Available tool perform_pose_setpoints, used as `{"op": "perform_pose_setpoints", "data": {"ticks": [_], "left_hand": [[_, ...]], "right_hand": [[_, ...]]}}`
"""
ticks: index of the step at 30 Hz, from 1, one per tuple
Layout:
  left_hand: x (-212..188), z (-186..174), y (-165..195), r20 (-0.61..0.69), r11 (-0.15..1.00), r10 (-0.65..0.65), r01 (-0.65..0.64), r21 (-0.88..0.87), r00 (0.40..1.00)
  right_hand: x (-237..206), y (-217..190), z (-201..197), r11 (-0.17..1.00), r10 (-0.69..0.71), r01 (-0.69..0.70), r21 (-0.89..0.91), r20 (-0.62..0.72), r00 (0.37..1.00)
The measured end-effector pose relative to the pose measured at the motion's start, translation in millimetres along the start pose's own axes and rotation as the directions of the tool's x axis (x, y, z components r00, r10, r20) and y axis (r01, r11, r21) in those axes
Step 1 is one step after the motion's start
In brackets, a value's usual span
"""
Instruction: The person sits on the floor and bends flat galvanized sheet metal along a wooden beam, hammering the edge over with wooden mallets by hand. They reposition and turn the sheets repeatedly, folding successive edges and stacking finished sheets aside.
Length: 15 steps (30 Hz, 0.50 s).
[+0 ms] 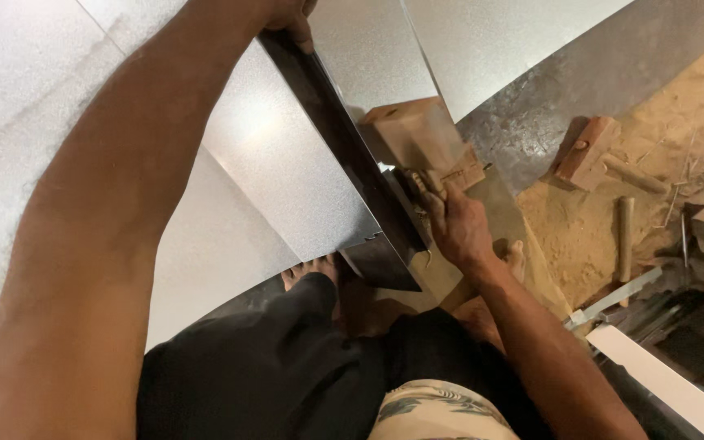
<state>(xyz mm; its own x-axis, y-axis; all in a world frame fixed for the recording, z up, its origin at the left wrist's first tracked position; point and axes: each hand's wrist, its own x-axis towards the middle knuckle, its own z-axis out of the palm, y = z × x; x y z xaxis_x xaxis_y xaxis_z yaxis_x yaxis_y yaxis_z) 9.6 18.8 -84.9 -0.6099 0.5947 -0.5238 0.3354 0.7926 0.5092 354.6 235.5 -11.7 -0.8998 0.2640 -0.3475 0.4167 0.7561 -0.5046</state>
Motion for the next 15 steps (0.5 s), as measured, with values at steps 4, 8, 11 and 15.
{"op": "perform_pose_setpoints", "data": {"ticks": [4,8,11,15], "left_hand": [[-8.7,-4.9,6.9,-0.015,0.989,0.084,-0.082,0.126,0.996],[-6.5,-16.4,12.5,0.004,0.901,0.151,-0.139,0.411,0.989],[1.7,-29.6,2.7,-0.178,0.669,0.517,-0.266,0.694,0.837],[15.6,-43.6,-21.1,-0.060,0.974,0.063,-0.048,0.220,0.996]], "right_hand": [[-2.8,2.7,-0.2,0.988,0.065,-0.056,0.145,-0.057,0.996],[6.1,-8.2,-8.4,0.996,0.000,0.001,-0.087,0.014,1.000],[19.8,-16.1,-15.0,1.000,0.005,-0.004,0.018,-0.076,0.997],[55.2,-38.4,-4.3,0.947,-0.141,0.180,0.268,-0.158,0.977]]}}
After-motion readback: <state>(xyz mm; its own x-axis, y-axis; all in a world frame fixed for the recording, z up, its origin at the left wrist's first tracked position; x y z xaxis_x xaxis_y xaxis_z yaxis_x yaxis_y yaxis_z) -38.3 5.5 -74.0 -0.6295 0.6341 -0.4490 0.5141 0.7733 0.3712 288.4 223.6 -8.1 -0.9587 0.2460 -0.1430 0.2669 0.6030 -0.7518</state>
